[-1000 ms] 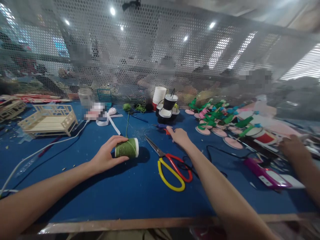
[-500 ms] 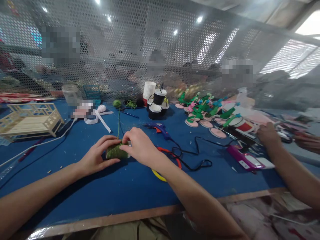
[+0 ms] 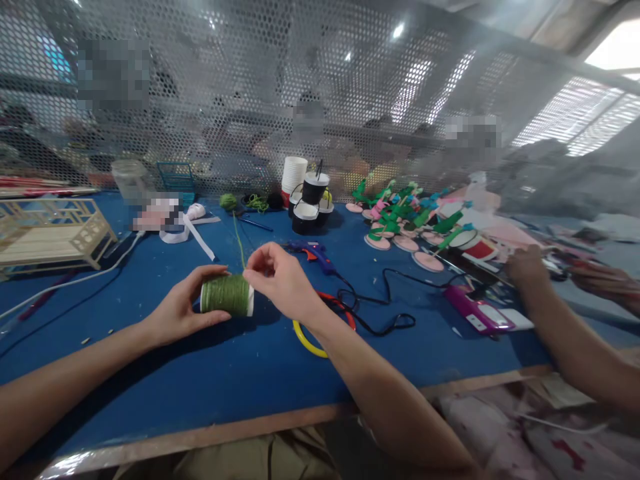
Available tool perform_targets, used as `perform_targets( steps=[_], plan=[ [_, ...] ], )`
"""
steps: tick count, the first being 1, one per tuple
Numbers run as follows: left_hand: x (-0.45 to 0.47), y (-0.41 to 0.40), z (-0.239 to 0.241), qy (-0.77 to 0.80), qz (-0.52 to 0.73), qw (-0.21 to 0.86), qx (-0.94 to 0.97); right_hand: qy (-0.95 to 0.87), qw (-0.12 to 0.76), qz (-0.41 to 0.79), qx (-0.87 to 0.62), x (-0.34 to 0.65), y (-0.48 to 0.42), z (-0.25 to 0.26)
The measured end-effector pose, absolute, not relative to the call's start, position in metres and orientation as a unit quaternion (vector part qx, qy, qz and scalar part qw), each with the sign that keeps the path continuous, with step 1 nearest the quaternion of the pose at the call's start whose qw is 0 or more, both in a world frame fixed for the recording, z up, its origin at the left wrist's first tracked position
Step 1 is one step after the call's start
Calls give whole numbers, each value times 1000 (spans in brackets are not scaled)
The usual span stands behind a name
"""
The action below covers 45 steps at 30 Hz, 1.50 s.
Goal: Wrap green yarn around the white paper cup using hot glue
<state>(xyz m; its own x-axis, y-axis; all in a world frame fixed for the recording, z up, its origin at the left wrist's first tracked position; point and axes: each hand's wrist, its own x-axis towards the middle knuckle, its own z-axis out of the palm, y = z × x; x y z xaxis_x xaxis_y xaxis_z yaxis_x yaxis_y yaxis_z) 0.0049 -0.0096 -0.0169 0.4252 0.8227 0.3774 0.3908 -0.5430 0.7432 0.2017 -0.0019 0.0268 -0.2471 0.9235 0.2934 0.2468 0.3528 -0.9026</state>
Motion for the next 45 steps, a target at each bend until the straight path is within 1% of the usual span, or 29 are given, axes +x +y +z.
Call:
perform_targets(
  steps=[2,4,13,23,35,45],
  plan=[
    [5,-10,-15,390,362,300,792,-656,453,445,-408,203,2,25],
    [5,-10,-13,393,346,304,796,-637,458,472,-403,204,5,23],
    [4,-12,-14,352,354,275,821,-601,467,479,-437,204,8,19],
    [4,-15,-12,298,371,210,854,-569,461,513,-447,199,8,17],
    [4,-15,-10,272,377,155,872,-523,455,562,-451,197,9,12],
    [4,-16,-10,256,372,133,882,-482,455,594,-457,194,5,14]
  ],
)
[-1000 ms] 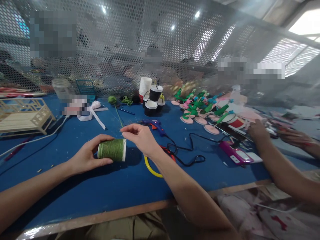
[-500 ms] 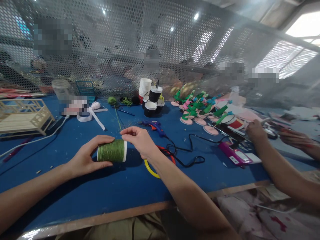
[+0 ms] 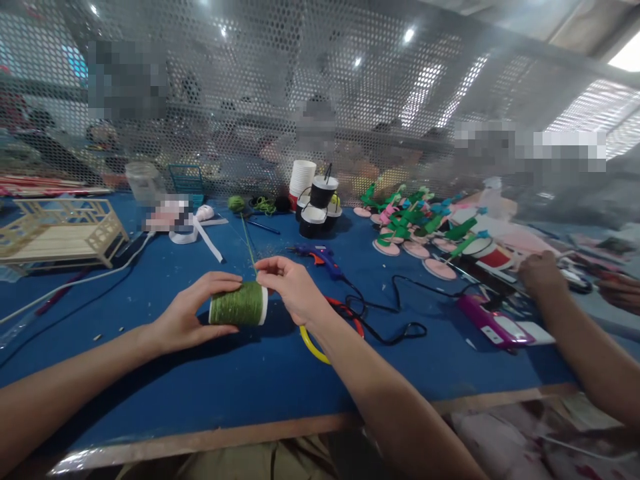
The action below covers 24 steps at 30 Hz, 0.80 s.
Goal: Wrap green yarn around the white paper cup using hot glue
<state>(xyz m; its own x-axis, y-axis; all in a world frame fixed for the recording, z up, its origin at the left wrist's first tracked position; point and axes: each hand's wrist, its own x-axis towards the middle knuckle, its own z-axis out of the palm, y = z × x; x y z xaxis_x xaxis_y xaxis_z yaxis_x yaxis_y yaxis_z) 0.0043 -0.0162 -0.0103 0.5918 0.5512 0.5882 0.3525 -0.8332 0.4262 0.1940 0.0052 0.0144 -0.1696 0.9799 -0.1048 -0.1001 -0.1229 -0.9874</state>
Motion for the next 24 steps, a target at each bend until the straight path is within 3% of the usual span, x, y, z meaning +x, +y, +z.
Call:
perform_targets(
  steps=[17,24],
  plan=[
    [1,-16,-14,283,390,134,866,-464,477,581,-469,199,12,10],
    [-1,-14,-15,316,406,134,847,-533,370,620,-441,195,8,6]
  ],
)
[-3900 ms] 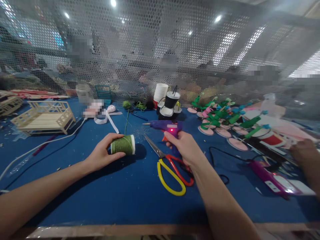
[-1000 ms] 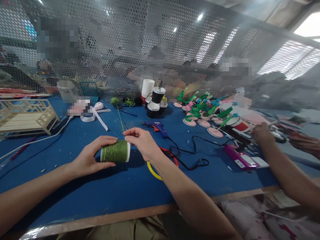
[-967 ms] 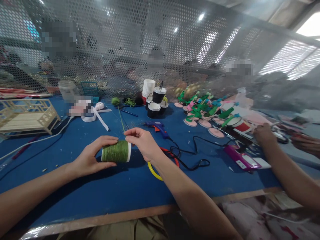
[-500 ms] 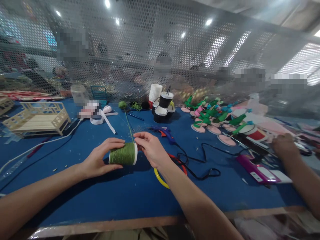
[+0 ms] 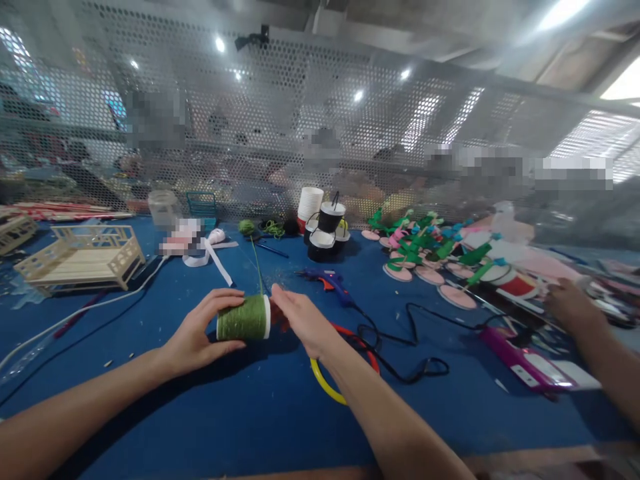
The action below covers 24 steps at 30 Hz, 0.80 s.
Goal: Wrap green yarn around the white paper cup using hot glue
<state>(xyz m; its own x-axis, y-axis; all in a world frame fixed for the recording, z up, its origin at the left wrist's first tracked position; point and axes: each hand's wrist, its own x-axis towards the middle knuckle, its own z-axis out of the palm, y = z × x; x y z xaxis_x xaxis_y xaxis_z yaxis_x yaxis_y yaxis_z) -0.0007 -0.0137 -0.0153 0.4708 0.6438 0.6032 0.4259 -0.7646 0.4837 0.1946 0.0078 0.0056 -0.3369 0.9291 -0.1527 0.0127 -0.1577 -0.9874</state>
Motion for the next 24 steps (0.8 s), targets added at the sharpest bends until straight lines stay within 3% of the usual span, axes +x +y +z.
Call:
perform_targets(
  steps=[8,16,24],
  plan=[
    [0,-11,-17,321,384,172,848,-526,379,642,-410,194,5,6],
    [2,-11,-13,444,370,345,739,-659,360,534,-388,194,2,8],
    [8,-15,-13,421,367,290,777,-624,356,558,-417,193,0,5]
  ],
)
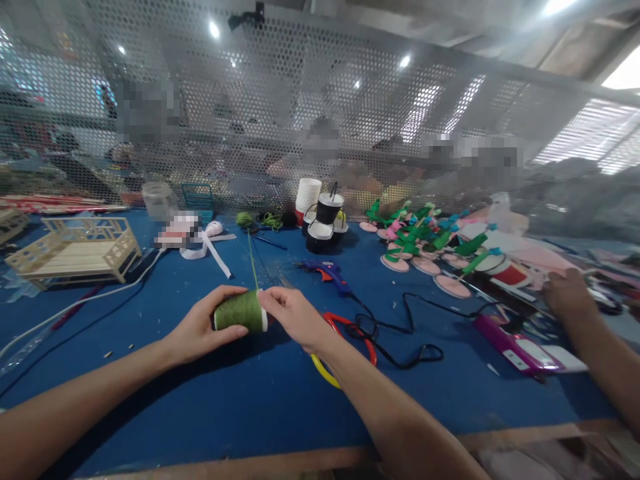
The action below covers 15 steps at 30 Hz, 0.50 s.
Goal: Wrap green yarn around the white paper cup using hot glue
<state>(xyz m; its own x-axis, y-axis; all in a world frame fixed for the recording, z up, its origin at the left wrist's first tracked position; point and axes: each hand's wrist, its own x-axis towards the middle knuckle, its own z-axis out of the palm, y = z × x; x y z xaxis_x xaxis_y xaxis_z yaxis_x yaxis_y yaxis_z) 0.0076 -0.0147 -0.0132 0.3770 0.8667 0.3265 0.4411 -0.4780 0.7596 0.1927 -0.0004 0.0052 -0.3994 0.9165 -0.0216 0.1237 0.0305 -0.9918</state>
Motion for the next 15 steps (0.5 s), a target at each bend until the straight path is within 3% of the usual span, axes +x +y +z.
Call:
perform_targets(
  steps=[8,15],
  plan=[
    [8,-15,-17,387,365,260,806,-563,359,598,-443,192,1,2],
    [7,-14,-19,381,356,254,815,-645,367,466,-482,195,4,2]
  ],
)
